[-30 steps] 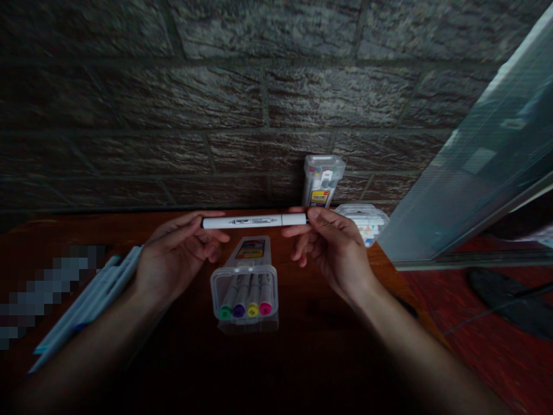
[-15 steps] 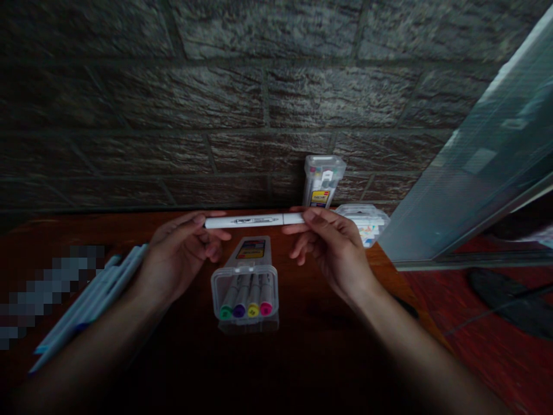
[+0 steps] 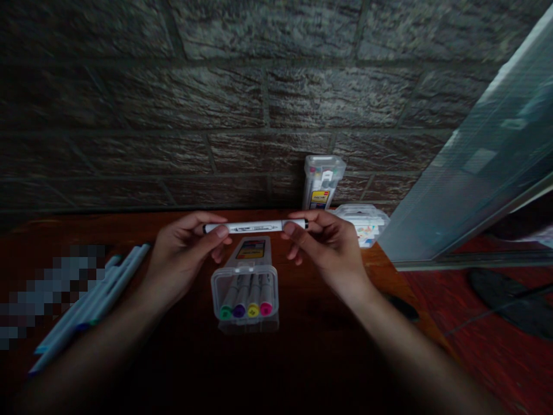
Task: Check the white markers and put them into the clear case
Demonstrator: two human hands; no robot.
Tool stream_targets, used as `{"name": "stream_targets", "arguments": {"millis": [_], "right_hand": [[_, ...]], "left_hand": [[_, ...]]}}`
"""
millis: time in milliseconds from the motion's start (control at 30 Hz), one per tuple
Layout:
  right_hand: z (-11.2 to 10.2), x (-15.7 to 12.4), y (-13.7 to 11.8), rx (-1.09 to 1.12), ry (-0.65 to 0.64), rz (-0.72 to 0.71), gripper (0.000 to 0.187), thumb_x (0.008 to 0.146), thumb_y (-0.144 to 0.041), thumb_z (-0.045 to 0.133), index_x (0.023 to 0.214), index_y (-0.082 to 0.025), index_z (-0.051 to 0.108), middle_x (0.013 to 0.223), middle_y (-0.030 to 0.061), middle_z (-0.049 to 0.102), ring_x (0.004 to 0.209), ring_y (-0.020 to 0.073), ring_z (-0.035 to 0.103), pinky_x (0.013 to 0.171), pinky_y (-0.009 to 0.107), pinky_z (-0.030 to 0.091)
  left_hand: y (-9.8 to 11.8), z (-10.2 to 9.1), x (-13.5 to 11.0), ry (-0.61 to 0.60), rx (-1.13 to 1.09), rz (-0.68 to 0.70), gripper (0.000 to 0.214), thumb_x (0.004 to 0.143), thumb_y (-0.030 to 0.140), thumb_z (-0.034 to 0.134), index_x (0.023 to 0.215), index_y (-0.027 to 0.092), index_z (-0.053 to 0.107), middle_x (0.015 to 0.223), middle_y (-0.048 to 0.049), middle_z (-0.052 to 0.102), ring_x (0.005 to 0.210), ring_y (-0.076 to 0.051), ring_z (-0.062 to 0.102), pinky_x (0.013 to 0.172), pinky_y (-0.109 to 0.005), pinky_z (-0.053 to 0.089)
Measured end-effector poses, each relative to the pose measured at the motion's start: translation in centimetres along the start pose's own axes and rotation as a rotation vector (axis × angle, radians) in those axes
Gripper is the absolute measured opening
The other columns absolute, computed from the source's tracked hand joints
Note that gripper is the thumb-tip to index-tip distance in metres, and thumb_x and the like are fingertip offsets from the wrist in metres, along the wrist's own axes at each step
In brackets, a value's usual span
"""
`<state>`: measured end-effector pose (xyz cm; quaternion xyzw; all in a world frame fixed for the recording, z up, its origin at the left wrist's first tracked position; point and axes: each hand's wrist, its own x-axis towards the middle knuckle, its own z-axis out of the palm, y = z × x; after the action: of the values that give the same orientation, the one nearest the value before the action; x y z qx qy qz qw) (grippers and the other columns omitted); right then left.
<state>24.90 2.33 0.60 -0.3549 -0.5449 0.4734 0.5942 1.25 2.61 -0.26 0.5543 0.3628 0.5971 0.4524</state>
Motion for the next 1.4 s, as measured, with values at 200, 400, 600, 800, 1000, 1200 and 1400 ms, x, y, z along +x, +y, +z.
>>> {"name": "stream_targets", "arguments": {"millis": [200,400,600,800,1000,1200,1400], "right_hand": [[0.03,-0.01,0.29,-0.068,0.000,-0.049,0.027,0.074,-0.028,0.093,0.091,-0.018,0.074,0.067,0.0006,0.075,0.046,0.0109,0.065,0.040,0.019,0.053],[-0.09,0.09,0.45,-0.025,-0.011,-0.021,0.022,0.077,-0.028,0.091,0.090,-0.019,0.075,0.070,0.0016,0.077,0.047,0.0108,0.066,0.041,0.018,0.054],[-0.39,0.09,0.35,0.092,-0.012,0.028,0.016,0.086,-0.029,0.084,0.096,-0.019,0.076,0.078,0.0043,0.080,0.050,0.0122,0.069,0.043,0.019,0.054],[-0.39,0.24,0.00,0.143,0.005,0.055,0.017,0.085,-0.031,0.084,0.092,-0.018,0.076,0.079,0.0045,0.080,0.050,0.0119,0.068,0.044,0.019,0.054],[-0.35,0.17,-0.23,0.142,0.039,0.057,0.019,0.082,-0.034,0.086,0.089,-0.018,0.078,0.076,0.0027,0.077,0.052,0.0111,0.066,0.043,0.018,0.053],[-0.36,0.25,-0.26,0.146,0.035,0.064,0.022,0.082,-0.033,0.086,0.097,-0.019,0.081,0.077,0.0028,0.077,0.053,0.0110,0.066,0.043,0.018,0.054],[-0.36,0.08,0.27,0.035,-0.006,-0.002,0.018,0.081,-0.028,0.087,0.096,-0.021,0.080,0.071,0.0006,0.075,0.051,0.0104,0.066,0.043,0.018,0.054]], "left_hand": [[-0.15,0.00,-0.08,-0.040,0.060,0.034,0.017,0.080,0.022,0.086,0.091,0.017,0.074,0.070,0.0020,0.072,0.052,-0.007,0.059,0.047,-0.015,0.049],[-0.22,-0.01,0.04,-0.039,0.027,0.022,0.013,0.083,0.022,0.083,0.093,0.018,0.076,0.070,0.0012,0.074,0.051,-0.007,0.059,0.047,-0.016,0.049],[-0.11,-0.12,0.17,-0.029,-0.088,-0.016,0.014,0.088,0.026,0.078,0.101,0.021,0.080,0.077,-0.0019,0.077,0.051,-0.008,0.057,0.049,-0.021,0.050],[0.53,-0.13,0.08,-0.020,-0.203,-0.098,0.018,0.086,0.025,0.076,0.101,0.017,0.082,0.075,-0.0046,0.076,0.052,-0.011,0.058,0.049,-0.023,0.049],[0.52,-0.49,0.20,-0.039,-0.278,-0.106,0.024,0.086,0.021,0.069,0.104,0.013,0.081,0.078,-0.0092,0.078,0.053,-0.013,0.060,0.050,-0.025,0.050],[0.47,-0.35,0.17,-0.028,-0.247,-0.089,0.022,0.088,0.022,0.068,0.104,0.014,0.081,0.078,-0.0070,0.077,0.052,-0.012,0.059,0.049,-0.025,0.050],[-0.03,-0.13,0.05,-0.045,0.004,0.017,0.012,0.087,0.024,0.078,0.098,0.018,0.077,0.072,0.0002,0.072,0.051,-0.008,0.058,0.049,-0.020,0.048]]}}
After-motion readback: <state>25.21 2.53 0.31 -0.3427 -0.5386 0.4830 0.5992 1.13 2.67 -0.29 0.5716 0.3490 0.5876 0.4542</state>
